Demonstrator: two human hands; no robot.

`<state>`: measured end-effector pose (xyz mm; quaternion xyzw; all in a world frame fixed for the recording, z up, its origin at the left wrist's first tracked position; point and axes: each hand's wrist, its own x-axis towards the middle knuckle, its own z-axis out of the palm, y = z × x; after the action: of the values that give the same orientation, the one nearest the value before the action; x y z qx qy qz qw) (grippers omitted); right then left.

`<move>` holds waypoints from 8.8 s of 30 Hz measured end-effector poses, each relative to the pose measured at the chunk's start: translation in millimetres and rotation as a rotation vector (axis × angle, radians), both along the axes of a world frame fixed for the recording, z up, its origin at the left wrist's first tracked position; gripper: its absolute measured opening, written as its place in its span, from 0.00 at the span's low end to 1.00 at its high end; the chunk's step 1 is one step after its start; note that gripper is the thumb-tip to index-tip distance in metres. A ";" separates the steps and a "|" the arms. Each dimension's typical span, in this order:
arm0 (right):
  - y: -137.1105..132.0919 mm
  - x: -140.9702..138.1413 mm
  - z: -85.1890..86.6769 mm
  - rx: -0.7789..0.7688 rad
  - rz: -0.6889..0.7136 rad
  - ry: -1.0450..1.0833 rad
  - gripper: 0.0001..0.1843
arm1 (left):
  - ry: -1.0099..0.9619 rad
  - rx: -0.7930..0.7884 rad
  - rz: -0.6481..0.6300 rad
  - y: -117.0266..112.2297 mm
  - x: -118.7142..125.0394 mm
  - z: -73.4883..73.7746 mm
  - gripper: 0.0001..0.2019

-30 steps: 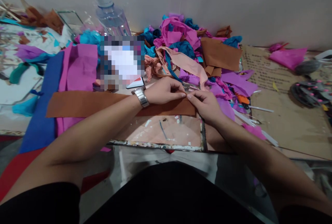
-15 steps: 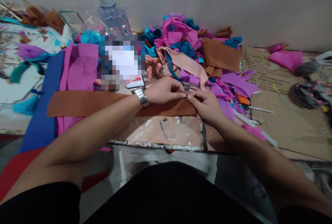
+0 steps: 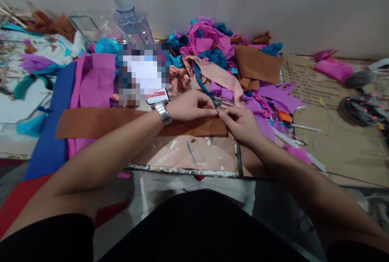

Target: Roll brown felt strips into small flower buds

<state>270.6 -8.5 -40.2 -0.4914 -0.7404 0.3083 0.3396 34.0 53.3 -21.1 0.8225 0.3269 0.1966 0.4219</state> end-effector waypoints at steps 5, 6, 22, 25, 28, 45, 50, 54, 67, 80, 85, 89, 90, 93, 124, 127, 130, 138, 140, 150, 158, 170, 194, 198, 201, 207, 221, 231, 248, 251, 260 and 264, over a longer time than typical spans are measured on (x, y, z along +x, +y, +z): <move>-0.2 -1.8 -0.9 -0.002 0.009 0.034 0.16 | 0.016 0.015 -0.029 -2.0 2.6 1.3 0.18; -0.5 -2.6 -0.9 -0.006 0.004 0.051 0.15 | 0.013 0.011 -0.024 -2.0 2.7 1.7 0.18; -6.0 -5.4 -4.6 0.163 -0.054 0.077 0.08 | 0.041 -0.143 -0.090 5.5 -1.2 3.9 0.16; -7.1 -4.2 -1.3 0.241 -0.028 -0.005 0.09 | -0.003 -0.206 -0.096 7.1 -1.1 3.6 0.15; -7.1 -3.0 -1.1 0.272 0.001 -0.032 0.10 | -0.033 -0.234 -0.094 8.3 -1.4 4.0 0.14; -7.0 -2.5 -0.8 0.326 0.028 -0.058 0.11 | -0.034 -0.221 -0.076 6.3 -4.0 7.9 0.18; -7.9 -2.2 0.3 0.312 0.026 -0.054 0.11 | -0.035 -0.217 -0.032 5.5 -1.9 4.7 0.18; -9.3 -2.3 2.4 0.247 0.019 -0.048 0.12 | -0.048 -0.225 -0.010 5.1 -1.2 3.7 0.16; -4.2 -6.8 0.3 -0.014 0.037 0.028 0.12 | 0.043 -0.152 -0.061 -1.2 0.8 8.5 0.15; -3.2 -5.7 -3.1 -0.027 0.027 0.043 0.12 | 0.037 -0.075 0.030 13.2 -17.2 4.6 0.17; -2.8 -4.6 -5.1 -0.017 0.039 0.045 0.11 | -0.009 -0.101 -0.043 8.7 -14.9 8.5 0.18; -2.8 -4.3 -5.6 -0.013 0.047 0.024 0.12 | 0.008 -0.076 -0.050 2.6 -9.1 6.1 0.17; -2.7 -3.9 -6.0 -0.008 0.051 0.025 0.12 | 0.018 -0.065 -0.048 1.9 -8.4 5.7 0.17; -1.6 -1.8 -8.5 0.000 0.053 0.073 0.18 | 0.013 -0.043 -0.041 1.9 -8.4 5.9 0.16; 2.5 2.0 -12.8 -0.119 0.019 0.197 0.26 | 0.049 -0.015 0.047 9.4 -17.9 12.4 0.16; 2.0 -0.8 -8.1 -0.055 0.063 0.149 0.26 | 0.030 -0.022 0.016 6.5 -14.2 13.0 0.15; 1.5 -3.5 -5.7 -0.021 0.106 0.118 0.18 | 0.029 -0.026 -0.020 3.1 -10.4 13.9 0.15; 0.4 -5.2 -4.6 -0.003 0.092 0.103 0.14 | 0.026 -0.006 0.030 7.3 -16.1 13.2 0.18; -0.2 -5.9 -3.4 -0.008 0.091 0.104 0.14 | 0.019 -0.010 0.022 7.7 -16.1 11.8 0.18; -0.4 -7.6 -4.4 -0.005 0.111 0.086 0.13 | 0.022 -0.031 -0.061 -5.2 -3.4 10.9 0.21; 0.7 -8.5 -8.8 0.014 0.110 0.056 0.11 | 0.050 0.020 -0.042 -4.1 -5.4 9.3 0.19; 1.8 -5.2 -4.5 -0.001 0.078 0.070 0.13 | 0.068 0.030 0.064 11.9 -24.6 14.8 0.19; -2.1 -3.2 -5.6 0.097 0.157 -0.037 0.12 | 0.065 0.010 -0.045 1.8 -14.1 5.3 0.20; -1.6 -2.6 -7.1 0.106 0.180 -0.031 0.14 | 0.095 -0.022 -0.065 -4.2 -9.1 3.0 0.20; -0.7 -2.8 -9.4 0.144 0.199 -0.026 0.14 | 0.087 -0.034 -0.073 -7.6 -6.6 2.9 0.20; -1.4 -3.7 -8.3 0.185 0.218 -0.044 0.13 | 0.030 -0.029 -0.085 -8.9 -5.6 1.6 0.20; -1.2 -4.0 -8.2 0.192 0.211 -0.034 0.13 | 0.045 0.026 -0.057 -3.8 -10.5 1.7 0.21; -0.2 -1.5 -6.6 0.166 0.181 -0.034 0.14 | 0.058 0.040 -0.007 -0.6 -13.5 2.2 0.22; 0.9 -2.2 -9.6 0.134 0.148 -0.053 0.14 | 0.047 0.026 0.031 7.8 -19.5 6.1 0.20; 0.3 -2.9 -9.4 0.132 0.152 -0.049 0.14 | 0.004 0.052 0.010 3.7 -16.7 7.0 0.20; -1.1 -1.9 -7.5 0.145 0.185 -0.044 0.12 | 0.073 0.119 -0.055 3.3 -20.0 9.7 0.21; 0.0 0.3 -8.9 0.145 0.181 -0.040 0.14 | 0.091 0.134 0.007 12.4 -28.1 11.4 0.21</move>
<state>270.9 -8.6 -49.1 -0.4026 -0.8088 0.2734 0.3303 5.9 65.7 -9.8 0.8558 0.3347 0.1818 0.3500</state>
